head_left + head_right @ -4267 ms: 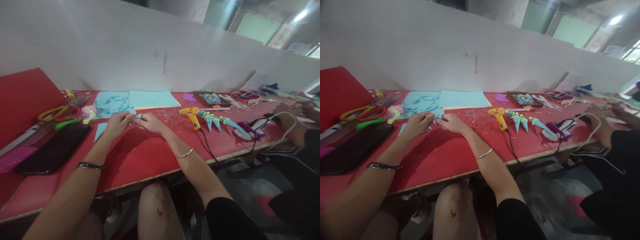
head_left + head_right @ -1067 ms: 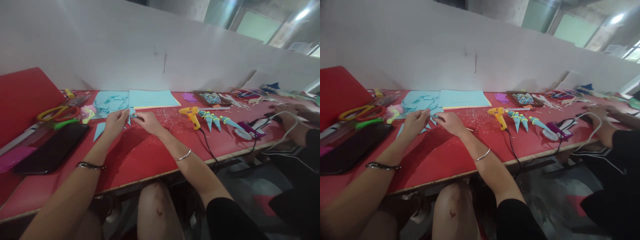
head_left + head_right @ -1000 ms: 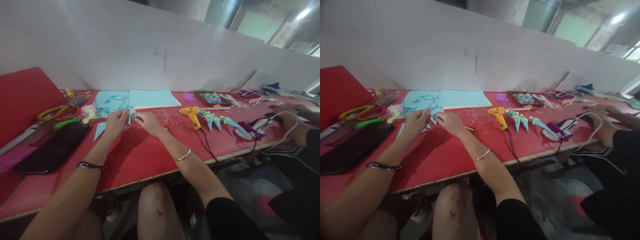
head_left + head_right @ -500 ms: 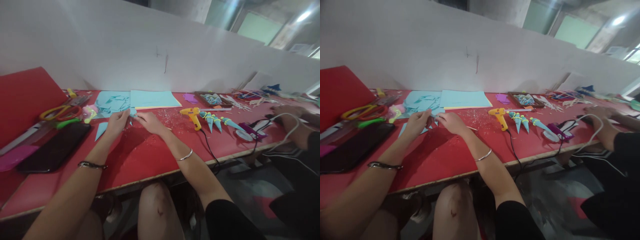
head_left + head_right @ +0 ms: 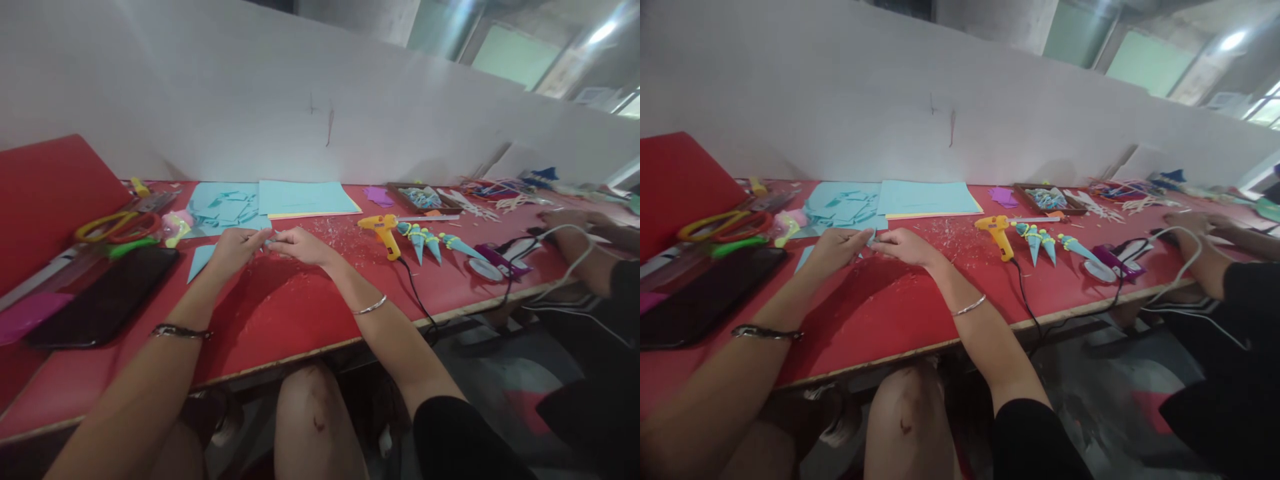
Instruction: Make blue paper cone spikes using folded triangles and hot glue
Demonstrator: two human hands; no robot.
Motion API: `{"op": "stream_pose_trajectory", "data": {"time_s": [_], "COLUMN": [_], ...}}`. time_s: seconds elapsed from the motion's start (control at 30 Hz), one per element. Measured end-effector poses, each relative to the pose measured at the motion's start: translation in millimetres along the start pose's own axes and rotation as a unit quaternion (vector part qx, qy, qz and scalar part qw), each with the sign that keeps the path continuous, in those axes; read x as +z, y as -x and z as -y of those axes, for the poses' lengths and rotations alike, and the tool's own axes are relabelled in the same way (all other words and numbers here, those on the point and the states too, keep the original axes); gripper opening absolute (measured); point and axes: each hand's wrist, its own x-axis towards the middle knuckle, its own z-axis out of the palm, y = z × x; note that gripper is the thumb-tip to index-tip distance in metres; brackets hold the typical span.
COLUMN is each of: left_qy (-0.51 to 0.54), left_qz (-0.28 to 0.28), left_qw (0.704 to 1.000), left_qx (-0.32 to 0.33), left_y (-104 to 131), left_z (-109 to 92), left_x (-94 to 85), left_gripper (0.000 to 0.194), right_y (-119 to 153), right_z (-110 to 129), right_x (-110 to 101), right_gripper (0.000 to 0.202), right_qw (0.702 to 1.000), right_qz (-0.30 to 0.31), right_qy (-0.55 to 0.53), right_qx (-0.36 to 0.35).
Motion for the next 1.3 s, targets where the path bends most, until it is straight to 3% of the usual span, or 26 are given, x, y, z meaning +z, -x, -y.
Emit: {"op": "stream_pose_trajectory", "data": {"time_s": [0.17,0.33,0.47,0.6,0.83,1.13,1.3], "left_qy": [0.014,0.060,0.104,0.137,0.151,0.140,0.107], "left_qz": [-0.008,-0.005,0.012,0.022,0.025,0.019,-0.006], "left_qw": [0.999,0.992,0.986,0.976,0.972,0.974,0.984], "left_qx": [-0.047,-0.112,-0.132,-0.166,-0.177,-0.177,-0.144], "left_y": [-2,-3,-4,-5,-5,-5,-7], "left_z": [1,2,3,6,6,7,8], "left_x": [1.8,3.5,5.0,5.8,5.0,5.6,3.4], "left_gripper": [0.045,0.047,0.047,0.045,0.044,0.043,0.043], "right_y": [-5,-5,-3,-3,-3,-3,-4], "right_z": [0,13,18,17,17,17,20], "right_x": [5,8,9,10,11,13,12], "right_gripper": [0.033,0.033,0.037,0.037,0.035,0.038,0.040], "right_qw": [0.982,0.913,0.868,0.842,0.832,0.834,0.841], "right_qz": [-0.044,-0.047,-0.032,-0.038,-0.037,-0.043,-0.049], "right_qy": [0.179,0.405,0.494,0.538,0.554,0.550,0.538], "right_qx": [-0.032,0.018,0.024,0.011,-0.014,0.005,0.026]}}
